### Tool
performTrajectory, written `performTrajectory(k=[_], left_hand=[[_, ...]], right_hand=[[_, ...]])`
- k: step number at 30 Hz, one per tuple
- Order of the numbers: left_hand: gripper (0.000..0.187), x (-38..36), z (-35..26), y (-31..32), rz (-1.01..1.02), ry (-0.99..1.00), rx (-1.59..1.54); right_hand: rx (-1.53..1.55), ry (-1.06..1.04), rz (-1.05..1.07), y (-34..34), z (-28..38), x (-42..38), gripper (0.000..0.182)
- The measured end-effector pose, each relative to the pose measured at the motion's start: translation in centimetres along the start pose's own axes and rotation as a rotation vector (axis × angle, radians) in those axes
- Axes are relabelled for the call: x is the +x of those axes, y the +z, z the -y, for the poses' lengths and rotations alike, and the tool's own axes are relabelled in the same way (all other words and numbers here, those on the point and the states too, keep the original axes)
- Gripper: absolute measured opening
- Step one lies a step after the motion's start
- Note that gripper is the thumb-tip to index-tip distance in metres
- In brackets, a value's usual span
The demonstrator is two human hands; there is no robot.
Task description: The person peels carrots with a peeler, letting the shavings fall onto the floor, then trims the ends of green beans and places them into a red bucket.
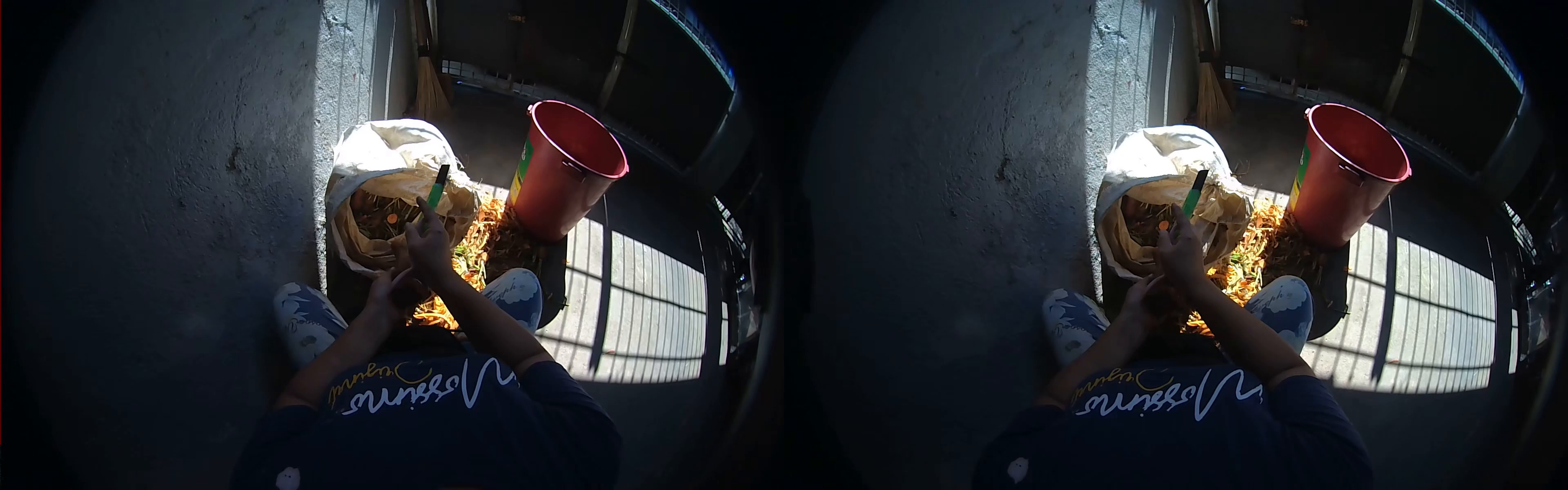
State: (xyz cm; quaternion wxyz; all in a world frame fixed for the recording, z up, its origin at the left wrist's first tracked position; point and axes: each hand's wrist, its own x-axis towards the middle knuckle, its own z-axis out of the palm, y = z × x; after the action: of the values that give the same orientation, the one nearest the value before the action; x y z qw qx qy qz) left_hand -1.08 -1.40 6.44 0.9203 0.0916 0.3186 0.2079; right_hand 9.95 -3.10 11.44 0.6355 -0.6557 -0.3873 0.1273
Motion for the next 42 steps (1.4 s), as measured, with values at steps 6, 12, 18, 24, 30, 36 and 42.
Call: performTrajectory(k=[6, 12, 18, 24, 30, 36, 42], left_hand=[[0.030, -0.5, -0.1, -0.1, 0.102, -0.063, 0.010], [0.029, -1.9, 0.9, -1.7, 0.186, -0.212, 0.184], [0.029, -0.6, -1.5, -1.9, 0.095, -0.116, 0.139], [0.033, -0.6, -0.6, -0.4, 0.095, -0.104, 0.154], [0.029, -1.7, 0.7, -1.7, 0.142, -0.171, 0.280], [0.026, -2.7, -0.2, -1.0, 0.117, -0.225, 0.361], [0.036, 1.0, -0.1, -2.1, 0.094, -0.223, 0.054]], right_hand=[[-0.004, 0.100, 0.065, -0.1, -0.1, 0.3, 0.045], [-0.271, -0.051, -0.260, -2.4, -9.3, 6.5, 0.043], [-0.185, 0.043, -0.228, -3.0, -5.6, 5.6, 0.043], [-0.074, 0.089, 0.039, -0.5, -0.4, 0.1, 0.043], [-0.237, 0.022, -0.078, -1.6, -6.1, 3.8, 0.043], [-0.437, 0.100, -0.286, -6.0, -12.4, 9.0, 0.043], [-0.116, 0.044, -0.075, -2.4, -4.3, 2.6, 0.042]])
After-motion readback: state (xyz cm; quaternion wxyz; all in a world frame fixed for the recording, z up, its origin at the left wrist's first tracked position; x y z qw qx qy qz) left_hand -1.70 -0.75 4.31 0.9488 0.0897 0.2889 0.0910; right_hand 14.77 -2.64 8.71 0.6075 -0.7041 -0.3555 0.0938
